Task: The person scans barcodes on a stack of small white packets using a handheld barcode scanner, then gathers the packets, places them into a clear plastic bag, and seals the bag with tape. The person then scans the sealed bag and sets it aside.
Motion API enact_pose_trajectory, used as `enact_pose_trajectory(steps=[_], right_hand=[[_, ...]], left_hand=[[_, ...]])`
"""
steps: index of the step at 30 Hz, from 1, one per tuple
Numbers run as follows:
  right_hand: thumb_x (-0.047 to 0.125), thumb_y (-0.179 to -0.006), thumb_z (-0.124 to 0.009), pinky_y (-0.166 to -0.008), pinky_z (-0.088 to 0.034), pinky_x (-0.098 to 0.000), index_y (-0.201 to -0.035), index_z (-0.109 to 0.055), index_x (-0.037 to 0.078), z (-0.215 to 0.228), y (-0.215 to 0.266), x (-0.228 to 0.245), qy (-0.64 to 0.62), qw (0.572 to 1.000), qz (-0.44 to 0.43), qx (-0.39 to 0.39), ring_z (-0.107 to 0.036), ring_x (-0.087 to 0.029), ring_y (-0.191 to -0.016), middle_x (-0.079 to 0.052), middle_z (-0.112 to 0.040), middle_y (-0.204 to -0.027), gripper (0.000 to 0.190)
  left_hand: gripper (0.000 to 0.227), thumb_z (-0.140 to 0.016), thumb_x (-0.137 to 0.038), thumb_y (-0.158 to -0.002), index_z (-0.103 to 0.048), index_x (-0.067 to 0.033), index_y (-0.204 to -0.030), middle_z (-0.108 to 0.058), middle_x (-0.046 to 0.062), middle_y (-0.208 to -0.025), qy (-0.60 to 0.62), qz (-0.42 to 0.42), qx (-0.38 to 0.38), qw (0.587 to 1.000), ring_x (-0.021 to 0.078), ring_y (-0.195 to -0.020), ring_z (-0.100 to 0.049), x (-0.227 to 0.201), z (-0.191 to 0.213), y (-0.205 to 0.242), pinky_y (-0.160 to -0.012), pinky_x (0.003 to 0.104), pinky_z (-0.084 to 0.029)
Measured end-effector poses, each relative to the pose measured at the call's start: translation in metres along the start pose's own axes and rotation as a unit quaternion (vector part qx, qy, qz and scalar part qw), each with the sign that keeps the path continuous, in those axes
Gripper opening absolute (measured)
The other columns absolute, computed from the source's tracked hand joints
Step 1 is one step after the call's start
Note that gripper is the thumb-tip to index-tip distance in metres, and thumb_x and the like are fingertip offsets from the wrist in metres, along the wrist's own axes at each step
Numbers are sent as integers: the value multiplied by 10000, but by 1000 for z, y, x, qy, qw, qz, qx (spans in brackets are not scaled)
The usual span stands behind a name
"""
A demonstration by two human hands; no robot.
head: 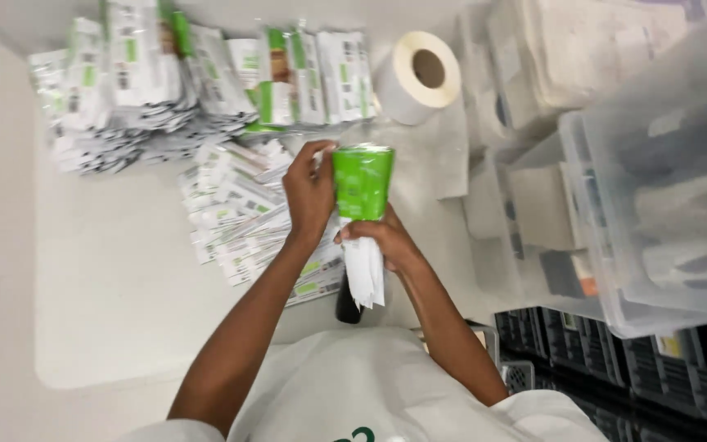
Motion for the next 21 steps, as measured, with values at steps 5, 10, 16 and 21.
enact_pose_trajectory(steps=[5,10,16,21], right_hand=[[126,-706,-768,-1050,-448,-640,-1592,-325,134,-109,32,22,331,936,48,111,-573,-525,-1223,-303,-612,-1338,991],[163,-742,-673,-1041,-446,-672,-1661,-165,300,-167,51,17,528,836,74,126,-580,-600,-1196,-273,-586,-1387,1059],[131,-808,-625,-976,-518,-613,-1620,-228,154,-184,35,-24,634,770,-14,69,-637,-556,-1141,-292,-597,-1313,904],[496,-764,-795,-911,-530,-639,-1406,-384,53,-159,11,-87,466,881,-75,27,-647,-562,-1117,-358,-622,-1229,882]], left_hand=[[111,-620,-176,-1026,-716,-232,-1019,-631,-4,-545,14,70,-182,981,140,-569,-609,41,113,33,-728,340,-530],[179,-624,-367,-1064,-663,-209,-987,-496,-76,-496,42,73,-244,966,77,-515,-497,78,163,57,-602,273,-427],[161,-564,-330,-1064,-595,-294,-1217,-713,178,-690,-167,-21,-93,981,440,-737,-725,68,164,81,-787,552,-556],[450,-713,-352,-997,-417,-146,-1267,-505,26,-582,-56,120,-19,991,222,-578,-584,110,176,102,-668,400,-489]])
Point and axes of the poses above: each hand's wrist, its own y-axis away from the middle knuckle, its own z-axis out of the back of the hand, x = y × z, the point moved 10 cm from there along -y, towards the middle knuckle
